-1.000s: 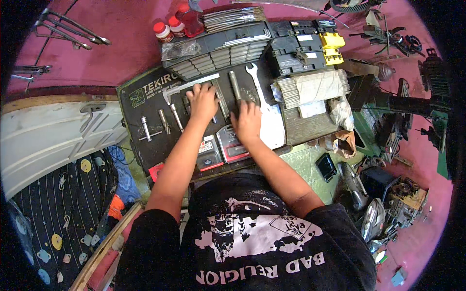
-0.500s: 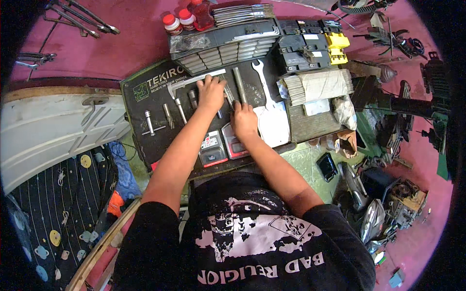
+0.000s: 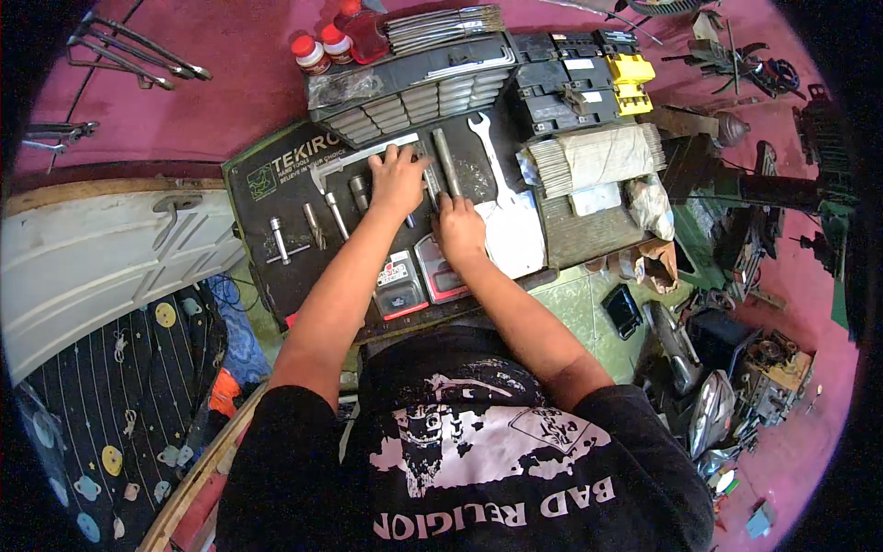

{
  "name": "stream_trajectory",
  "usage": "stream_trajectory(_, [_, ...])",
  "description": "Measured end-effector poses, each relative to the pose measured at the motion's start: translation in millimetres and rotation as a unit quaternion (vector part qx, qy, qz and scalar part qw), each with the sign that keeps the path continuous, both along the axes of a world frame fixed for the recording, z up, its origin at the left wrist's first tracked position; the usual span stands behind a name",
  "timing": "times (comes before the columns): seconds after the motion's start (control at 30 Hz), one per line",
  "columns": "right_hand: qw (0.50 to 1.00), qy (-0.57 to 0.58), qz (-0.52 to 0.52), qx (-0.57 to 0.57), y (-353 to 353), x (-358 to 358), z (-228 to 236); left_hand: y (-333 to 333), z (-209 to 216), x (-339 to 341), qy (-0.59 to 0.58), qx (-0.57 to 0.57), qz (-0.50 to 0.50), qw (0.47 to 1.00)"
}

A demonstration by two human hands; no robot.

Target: The person organizes various tools on a workbench, including a screwdriver, caliper, wrench, and metal cylinders. They pick up and place down items repeatedly, arranging them in a specific order on the surface.

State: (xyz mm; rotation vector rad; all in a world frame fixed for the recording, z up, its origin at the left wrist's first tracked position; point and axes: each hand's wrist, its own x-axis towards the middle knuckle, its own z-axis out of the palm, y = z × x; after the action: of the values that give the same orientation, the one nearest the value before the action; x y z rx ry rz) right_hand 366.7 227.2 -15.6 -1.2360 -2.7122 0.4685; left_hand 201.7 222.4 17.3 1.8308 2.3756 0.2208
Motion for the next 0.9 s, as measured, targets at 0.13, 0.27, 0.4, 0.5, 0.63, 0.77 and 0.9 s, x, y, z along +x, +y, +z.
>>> stream_trajectory(0.13, [0.997, 0.049, -0.053, -0.013, 8, 11, 11, 7, -1, 3, -0.026, 0.017, 0.002, 1.000])
stream_trajectory(0.27, [0.996, 0.021, -0.084, -0.010, 17, 19, 5, 28, -9, 21, -0.047, -0.011, 0.062, 0.997])
stream_trajectory(0.4, [0.996, 0.026, -0.083, -0.032, 27, 18, 2, 45, -9, 36, -0.052, -0.015, 0.119, 0.991])
stream_trajectory(0.5, [0.994, 0.039, -0.098, -0.034, 33, 19, 6, 53, -7, 42, -0.048, -0.007, 0.125, 0.991])
stream_trajectory(0.63, [0.994, 0.021, -0.100, -0.042, 38, 23, 1, 57, -3, 47, -0.052, -0.034, 0.148, 0.987])
stream_trajectory(0.77, [0.994, 0.020, -0.098, -0.047, 35, 25, 3, 52, -8, 48, -0.049, -0.018, 0.145, 0.988])
stream_trajectory(0.9, [0.995, 0.018, -0.089, -0.049, 34, 27, 4, 48, -5, 49, -0.049, -0.020, 0.135, 0.990])
